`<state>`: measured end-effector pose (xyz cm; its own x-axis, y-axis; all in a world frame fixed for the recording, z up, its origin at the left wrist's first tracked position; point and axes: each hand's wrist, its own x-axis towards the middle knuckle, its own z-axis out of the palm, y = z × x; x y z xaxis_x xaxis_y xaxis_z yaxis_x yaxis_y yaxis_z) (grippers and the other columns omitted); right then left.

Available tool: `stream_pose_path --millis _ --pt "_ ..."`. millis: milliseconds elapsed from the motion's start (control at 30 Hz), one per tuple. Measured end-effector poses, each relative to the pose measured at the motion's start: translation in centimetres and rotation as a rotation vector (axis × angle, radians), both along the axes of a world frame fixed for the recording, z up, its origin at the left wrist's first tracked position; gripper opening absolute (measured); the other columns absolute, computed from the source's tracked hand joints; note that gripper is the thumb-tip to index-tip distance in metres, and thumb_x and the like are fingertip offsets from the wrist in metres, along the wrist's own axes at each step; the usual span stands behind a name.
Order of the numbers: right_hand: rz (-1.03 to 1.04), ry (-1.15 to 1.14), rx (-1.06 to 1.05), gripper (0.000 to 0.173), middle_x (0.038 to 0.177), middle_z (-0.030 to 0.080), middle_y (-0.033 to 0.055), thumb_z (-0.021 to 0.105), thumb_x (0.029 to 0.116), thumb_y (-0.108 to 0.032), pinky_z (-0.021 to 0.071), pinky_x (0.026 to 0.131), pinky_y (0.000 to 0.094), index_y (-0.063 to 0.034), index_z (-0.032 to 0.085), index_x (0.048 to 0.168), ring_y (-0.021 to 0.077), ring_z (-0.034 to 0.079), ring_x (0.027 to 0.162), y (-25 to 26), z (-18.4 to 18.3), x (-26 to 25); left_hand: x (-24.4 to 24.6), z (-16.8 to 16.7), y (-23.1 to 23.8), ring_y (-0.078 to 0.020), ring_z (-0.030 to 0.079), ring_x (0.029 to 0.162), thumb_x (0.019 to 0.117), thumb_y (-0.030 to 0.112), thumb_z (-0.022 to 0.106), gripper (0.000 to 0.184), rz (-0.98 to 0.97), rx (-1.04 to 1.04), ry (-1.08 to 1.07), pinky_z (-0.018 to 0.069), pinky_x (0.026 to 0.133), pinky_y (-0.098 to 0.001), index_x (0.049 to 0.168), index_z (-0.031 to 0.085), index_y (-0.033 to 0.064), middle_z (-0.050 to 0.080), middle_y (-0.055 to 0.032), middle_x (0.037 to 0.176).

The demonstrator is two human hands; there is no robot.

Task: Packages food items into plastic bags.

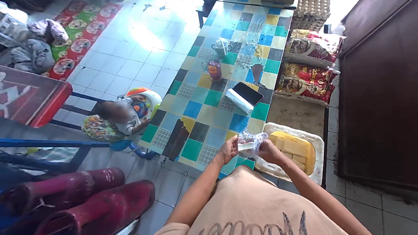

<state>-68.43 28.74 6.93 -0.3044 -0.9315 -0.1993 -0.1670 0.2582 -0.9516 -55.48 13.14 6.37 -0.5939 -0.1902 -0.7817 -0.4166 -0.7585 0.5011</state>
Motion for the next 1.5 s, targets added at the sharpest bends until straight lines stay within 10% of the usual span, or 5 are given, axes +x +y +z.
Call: stream_pose_path --millis 300,500,867,1167,1500 --pt "0.545 0.251 0.467 0.031 0.116 0.065 0.0323 0.062 0.0995 -0.007 0.0440 0.102 0.0553 0.0140 0.063 0.121 0.0422 0.063 0.110 -5.4 4.0 -1.3 0.3 -2.1 0.9 -0.0183 0.069 0.095 0.1090 0.050 0.003 0.068 -0.193 0.137 0.228 0.0573 0.083 -0.0380 0.125 0.055 0.0096 0.070 -0.0065 0.102" --pt "0.617 0.252 0.676 0.038 0.127 0.060 0.0370 0.066 0.0980 -0.009 0.0382 0.107 0.0639 0.0149 0.060 0.127 0.0502 0.056 0.124 -6.5 -0.9 -1.1 -1.1 -3.8 0.3 -0.0332 0.051 0.134 0.1104 0.046 0.004 0.075 -0.663 -0.385 -0.018 0.0397 0.111 -0.0496 0.147 0.044 -0.0057 0.050 -0.0273 0.145" --pt "0.168 0.236 0.810 0.058 0.153 0.042 0.0317 0.061 0.0984 -0.004 0.0366 0.118 0.0532 0.0112 0.039 0.150 0.0439 0.043 0.143 -7.0 0.2 0.9 -17.6 -0.7 -9.2 -0.0396 0.053 0.132 0.1037 0.018 0.053 0.039 -0.770 -1.179 -0.021 0.0434 0.109 -0.0528 0.139 0.058 0.0013 0.053 -0.0249 0.143" --pt "-0.145 0.256 0.537 0.046 0.155 0.046 0.0271 0.055 0.1003 0.002 0.0334 0.122 0.0460 0.0061 0.052 0.146 0.0402 0.042 0.147 -3.8 -0.3 2.8 -28.0 -4.7 -10.6 -0.0515 0.012 0.153 0.0990 0.067 0.043 0.096 -0.856 -1.227 -0.556 0.0060 0.121 -0.0661 0.160 0.018 -0.0033 0.012 -0.0380 0.162" --pt "-0.764 0.279 0.356 0.024 0.113 0.073 0.0211 0.059 0.0993 -0.002 0.0595 0.093 0.0403 0.0060 0.072 0.118 0.0286 0.073 0.102 8.8 -3.7 -0.2 -28.0 -5.7 -8.9 -0.0542 0.016 0.149 0.0909 0.032 0.072 0.067 -0.705 -1.309 -0.334 0.0340 0.107 -0.0705 0.152 0.048 0.0184 0.004 -0.0265 0.168"
